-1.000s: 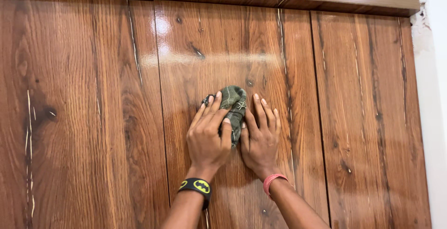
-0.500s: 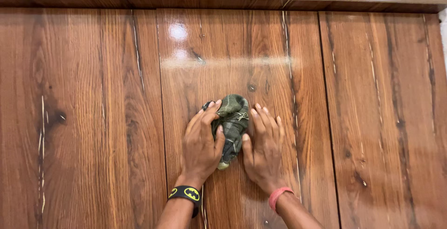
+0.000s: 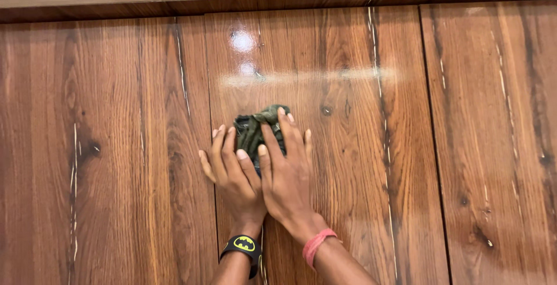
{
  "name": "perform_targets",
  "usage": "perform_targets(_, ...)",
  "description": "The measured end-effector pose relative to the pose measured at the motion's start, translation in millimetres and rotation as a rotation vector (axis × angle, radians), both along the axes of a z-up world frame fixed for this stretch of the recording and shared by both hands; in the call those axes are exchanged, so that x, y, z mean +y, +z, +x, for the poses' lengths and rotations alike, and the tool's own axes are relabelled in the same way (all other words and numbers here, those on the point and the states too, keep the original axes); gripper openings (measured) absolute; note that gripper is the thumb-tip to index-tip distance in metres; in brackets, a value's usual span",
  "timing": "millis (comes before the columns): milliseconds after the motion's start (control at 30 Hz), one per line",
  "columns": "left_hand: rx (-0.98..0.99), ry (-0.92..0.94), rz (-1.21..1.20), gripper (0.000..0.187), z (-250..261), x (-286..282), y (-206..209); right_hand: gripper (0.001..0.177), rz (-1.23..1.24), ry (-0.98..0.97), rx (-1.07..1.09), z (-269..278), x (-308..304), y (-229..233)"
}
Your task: The person wipes the interior shelves and back panel of a wooden closet with a green cloth, then closes the doors and continues wiping the exterior surfaces. The person uses a cloth to clean the wooden surfaces.
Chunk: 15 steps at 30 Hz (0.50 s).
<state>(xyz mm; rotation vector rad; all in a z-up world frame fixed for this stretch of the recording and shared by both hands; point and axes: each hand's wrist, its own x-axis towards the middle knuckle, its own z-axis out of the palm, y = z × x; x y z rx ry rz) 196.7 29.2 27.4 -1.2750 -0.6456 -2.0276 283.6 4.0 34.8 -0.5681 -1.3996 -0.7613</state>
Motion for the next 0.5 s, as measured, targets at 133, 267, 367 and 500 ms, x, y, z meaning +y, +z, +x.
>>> perform_targets(133,0.027,-0.059,0.007,0.046,-1,0,-1,0.043,0.091,-0.119,-0.086,4,-4,6)
perform_targets(267,0.088,0.033,0.010,0.049,0,0,-2,0.048,0.098,-0.279,-0.210,29,-11,8)
perform_targets(367,0.166,0.113,0.001,0.051,2,2,-1,0.052,0.089,-0.387,-0.205,53,-9,10)
perform_targets(500,0.246,0.194,-0.059,0.052,4,9,4,0.050,0.061,-0.493,-0.137,100,2,5)
